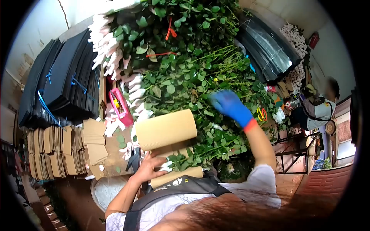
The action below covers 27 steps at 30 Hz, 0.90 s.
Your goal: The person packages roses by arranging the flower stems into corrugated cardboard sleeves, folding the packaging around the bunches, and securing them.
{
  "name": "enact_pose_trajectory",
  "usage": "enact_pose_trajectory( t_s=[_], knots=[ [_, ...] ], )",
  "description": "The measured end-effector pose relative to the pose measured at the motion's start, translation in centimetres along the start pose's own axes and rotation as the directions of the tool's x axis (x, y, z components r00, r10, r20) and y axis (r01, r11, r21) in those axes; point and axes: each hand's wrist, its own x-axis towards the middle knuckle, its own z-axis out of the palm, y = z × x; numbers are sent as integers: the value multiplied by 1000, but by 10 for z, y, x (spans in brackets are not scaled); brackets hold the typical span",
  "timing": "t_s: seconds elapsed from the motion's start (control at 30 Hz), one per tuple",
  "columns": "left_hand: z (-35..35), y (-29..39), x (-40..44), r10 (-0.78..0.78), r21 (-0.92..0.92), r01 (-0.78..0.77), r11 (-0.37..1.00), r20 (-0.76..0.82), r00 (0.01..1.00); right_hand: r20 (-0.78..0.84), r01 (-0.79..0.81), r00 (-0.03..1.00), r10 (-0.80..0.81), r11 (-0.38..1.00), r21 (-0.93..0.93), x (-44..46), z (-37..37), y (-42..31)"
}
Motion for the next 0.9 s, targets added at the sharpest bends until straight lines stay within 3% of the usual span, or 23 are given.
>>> enact_pose_trajectory(
  t_s=[0.03,0.07,0.13,0.23,0.33,0.37,0.47,0.57,0.63,0.67,0.73,0.83,0.9],
  knots=[
    [-7,7,4,4,-15,-4,1000,12,1000,-280,88,956,-91,996,-25,43,11,12],
    [-11,12,7,4,-32,-3,999,25,1000,-388,98,912,-131,990,-104,86,23,28],
    [-5,11,7,-16,34,18,999,-40,999,-416,-87,909,-35,959,-270,164,53,62],
    [6,4,3,-37,93,44,995,-70,997,-394,-334,906,155,832,-442,198,92,70],
    [11,3,-1,-87,80,94,992,-91,992,-64,-250,966,251,832,-496,187,94,58],
    [15,0,-3,-92,81,102,992,-110,990,-45,-118,993,109,878,-463,175,90,63],
    [18,-2,-5,-83,83,95,992,-136,987,68,-35,997,43,993,-117,115,71,75],
    [15,1,-3,-69,64,77,995,-111,991,113,5,994,2,998,-58,76,28,70],
    [16,-1,-3,-36,90,47,995,-121,992,-164,-17,986,-12,984,-179,62,-25,39],
    [16,-1,-3,-36,85,46,995,-122,992,-480,44,866,-141,978,-206,55,-38,40],
    [15,3,-2,-3,153,24,988,-136,991,-726,-168,682,-85,949,-268,34,-63,18],
    [7,12,2,73,230,-39,972,-142,987,-592,7,797,-119,982,-188,6,-47,22],
    [12,-1,4,77,156,-57,986,-124,989,-621,-21,783,31,1000,23,-24,-50,14]
  ],
)
